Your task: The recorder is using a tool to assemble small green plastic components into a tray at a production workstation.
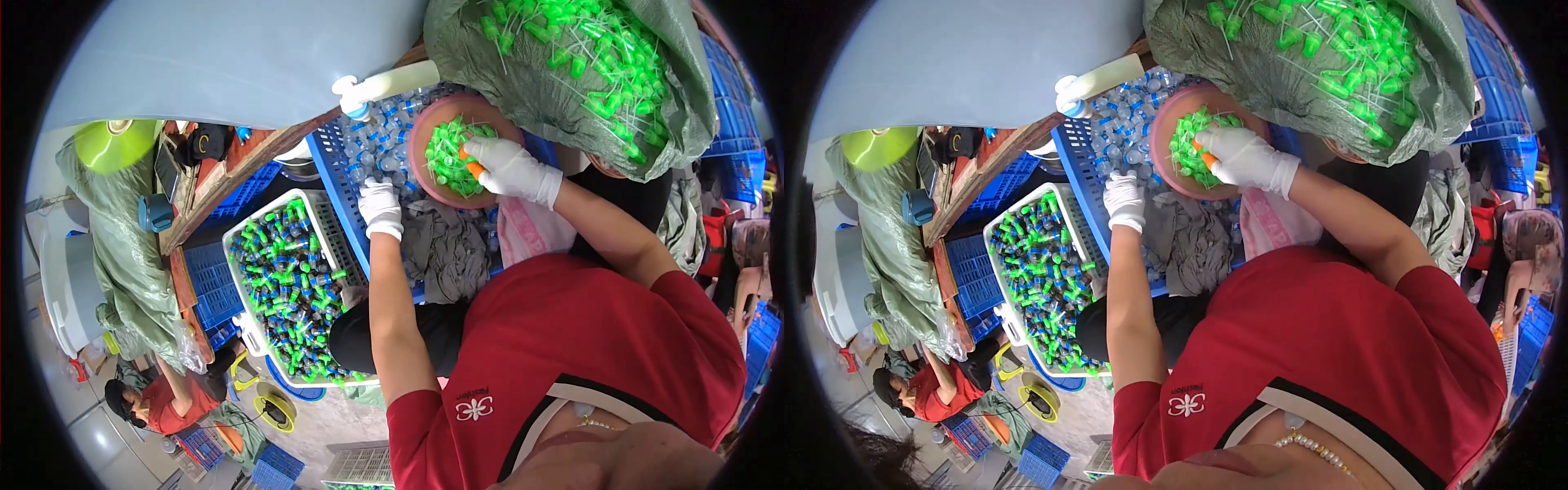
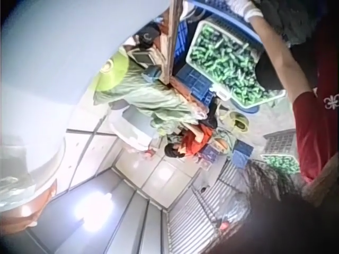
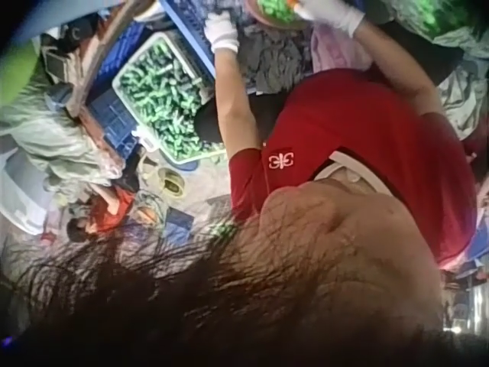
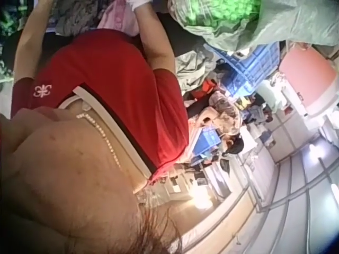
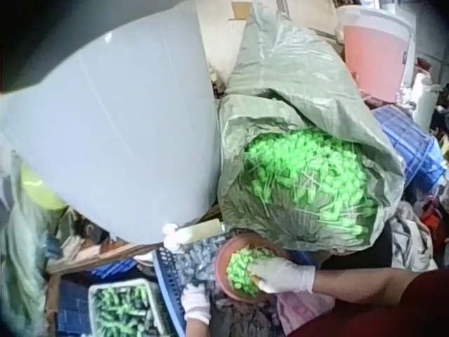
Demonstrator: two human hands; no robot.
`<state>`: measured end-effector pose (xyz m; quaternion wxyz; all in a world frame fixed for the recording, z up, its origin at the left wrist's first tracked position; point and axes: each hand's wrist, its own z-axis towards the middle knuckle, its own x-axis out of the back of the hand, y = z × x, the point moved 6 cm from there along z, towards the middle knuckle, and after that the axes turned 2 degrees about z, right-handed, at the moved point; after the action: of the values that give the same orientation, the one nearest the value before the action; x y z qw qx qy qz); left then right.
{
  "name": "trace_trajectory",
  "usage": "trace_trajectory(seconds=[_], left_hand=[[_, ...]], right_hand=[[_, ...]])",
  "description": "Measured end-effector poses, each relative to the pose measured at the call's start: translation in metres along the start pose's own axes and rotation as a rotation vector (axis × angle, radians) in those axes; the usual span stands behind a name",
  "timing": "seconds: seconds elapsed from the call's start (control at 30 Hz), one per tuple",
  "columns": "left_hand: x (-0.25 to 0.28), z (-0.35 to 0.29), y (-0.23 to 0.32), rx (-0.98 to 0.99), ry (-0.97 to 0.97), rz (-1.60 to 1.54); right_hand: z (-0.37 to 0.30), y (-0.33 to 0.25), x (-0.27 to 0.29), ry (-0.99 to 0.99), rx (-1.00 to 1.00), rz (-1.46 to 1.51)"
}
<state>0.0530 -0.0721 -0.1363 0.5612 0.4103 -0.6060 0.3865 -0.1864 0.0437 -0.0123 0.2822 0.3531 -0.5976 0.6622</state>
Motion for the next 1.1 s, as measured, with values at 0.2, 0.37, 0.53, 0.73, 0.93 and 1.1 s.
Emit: trace_trajectory(seconds=[0.2, 0.37, 0.53, 0.73, 0.93, 1.1], left_hand=[[0.033, -0.029, -0.011, 0.225, 0.050, -1.297], [0.147, -0.035, 0.041, 0.043, 0.251, -1.704], [0.170, -0.012, 0.052, -0.092, 0.366, -1.601], [0.176, -0.004, 0.067, -0.109, 0.210, -1.817], [0.172, 0.006, 0.063, -0.157, 0.367, -1.848], [0.168, 0.007, 0.064, -0.179, 0.370, -1.847]], right_hand=[[0.009, -0.020, -0.002, 0.081, 0.053, 0.141], [0.020, -0.073, 0.042, 0.271, 0.215, 0.162], [0.024, -0.099, 0.090, 0.416, 0.333, 0.173], [0.020, -0.108, 0.135, 0.600, 0.259, 0.259], [0.035, -0.096, 0.127, 0.526, 0.130, 0.087], [0.034, -0.096, 0.128, 0.528, 0.148, 0.100]])
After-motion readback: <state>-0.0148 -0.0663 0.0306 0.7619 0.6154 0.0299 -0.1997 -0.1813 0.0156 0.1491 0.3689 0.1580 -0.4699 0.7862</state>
